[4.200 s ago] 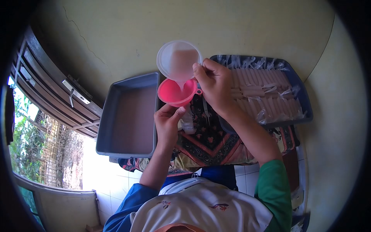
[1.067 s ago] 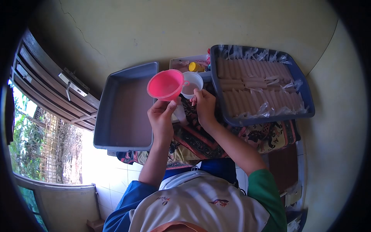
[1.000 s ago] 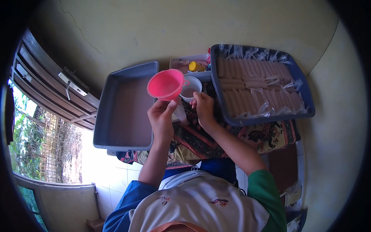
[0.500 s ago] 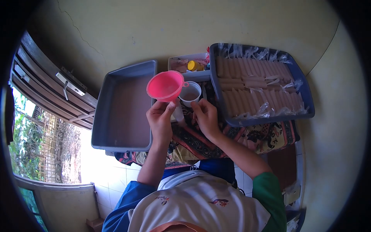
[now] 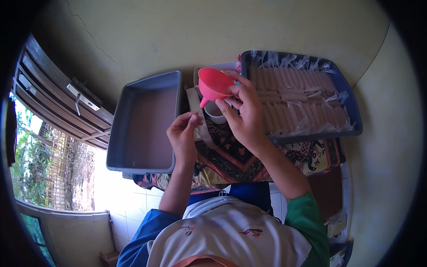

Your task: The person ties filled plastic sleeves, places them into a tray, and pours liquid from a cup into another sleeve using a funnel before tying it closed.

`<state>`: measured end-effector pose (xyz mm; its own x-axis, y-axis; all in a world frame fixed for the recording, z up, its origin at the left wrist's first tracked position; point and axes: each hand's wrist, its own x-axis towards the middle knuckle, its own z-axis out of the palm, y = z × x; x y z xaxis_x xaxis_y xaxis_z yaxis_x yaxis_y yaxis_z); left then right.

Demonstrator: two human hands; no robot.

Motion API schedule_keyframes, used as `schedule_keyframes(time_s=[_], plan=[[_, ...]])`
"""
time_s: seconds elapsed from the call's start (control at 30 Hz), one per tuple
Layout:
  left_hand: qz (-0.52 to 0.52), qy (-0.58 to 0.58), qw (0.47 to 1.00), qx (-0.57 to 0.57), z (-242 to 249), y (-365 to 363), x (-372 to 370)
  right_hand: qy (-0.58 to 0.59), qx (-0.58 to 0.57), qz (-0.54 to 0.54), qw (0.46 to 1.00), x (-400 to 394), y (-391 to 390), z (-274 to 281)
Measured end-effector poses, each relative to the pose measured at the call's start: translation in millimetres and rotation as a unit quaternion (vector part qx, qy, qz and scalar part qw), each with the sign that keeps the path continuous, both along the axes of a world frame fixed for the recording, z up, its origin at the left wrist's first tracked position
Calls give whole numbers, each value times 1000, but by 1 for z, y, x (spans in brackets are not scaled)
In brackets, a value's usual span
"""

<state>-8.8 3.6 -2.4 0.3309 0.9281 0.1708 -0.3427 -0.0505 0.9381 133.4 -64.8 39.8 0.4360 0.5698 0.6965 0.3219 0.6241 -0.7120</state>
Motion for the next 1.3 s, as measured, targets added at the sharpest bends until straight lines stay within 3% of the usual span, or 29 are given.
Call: schedule_keyframes(time_s=[0.07, 0.13, 0.17, 0.23, 0.4, 0.47, 0.5, 0.57, 0.6, 0.67, 0.77, 0.83, 0.93, 1.07, 1.13, 1.3], plan=[[11, -11, 1000, 2, 1, 0, 2, 16, 2, -20, 1000, 2, 4, -11], [24, -20, 999, 3, 2, -1, 3, -84, -102, -105, 986, 2, 9, -28], [21, -20, 1000, 2, 3, -2, 4, -83, -103, -106, 986, 3, 13, -38], [19, -20, 1000, 3, 4, -2, 4, -212, -128, -169, 954, 4, 22, -59], [-14, -15, 999, 46, 7, -1, 1, -222, -174, -177, 943, 9, 28, -87], [-12, -8, 998, 54, 8, -1, 1, -334, -246, -285, 864, 5, 24, -89], [-10, 0, 998, 62, 8, 0, 2, -336, -244, -285, 864, 3, 20, -81], [-19, -9, 998, 58, 9, 0, 3, -240, -185, -145, 942, -3, 2, -51], [-28, -17, 998, 55, 9, 0, 4, -241, -186, -146, 941, -3, -3, -37], [-45, -6, 997, 61, 14, -2, 4, -174, -190, 24, 966, -4, -12, -13], [-89, 6, 994, 60, 15, -5, 7, -235, -252, 21, 938, 2, -16, 5], [-113, 6, 992, 55, 17, -5, 11, -209, -226, 28, 951, 3, -18, 22], [-162, -206, 963, -70, 21, -3, 19, -158, -207, 60, 964, 14, -19, 42], [-256, -212, 939, -90, 28, 3, 27, -78, -220, 128, 964, 30, -21, 67], [-352, -236, 903, -67, 31, 5, 32, -59, -200, 161, 965, 32, -23, 79], [-426, -224, 876, -36, 48, -2, 39, 22, -173, 240, 955, 34, -26, 85]])
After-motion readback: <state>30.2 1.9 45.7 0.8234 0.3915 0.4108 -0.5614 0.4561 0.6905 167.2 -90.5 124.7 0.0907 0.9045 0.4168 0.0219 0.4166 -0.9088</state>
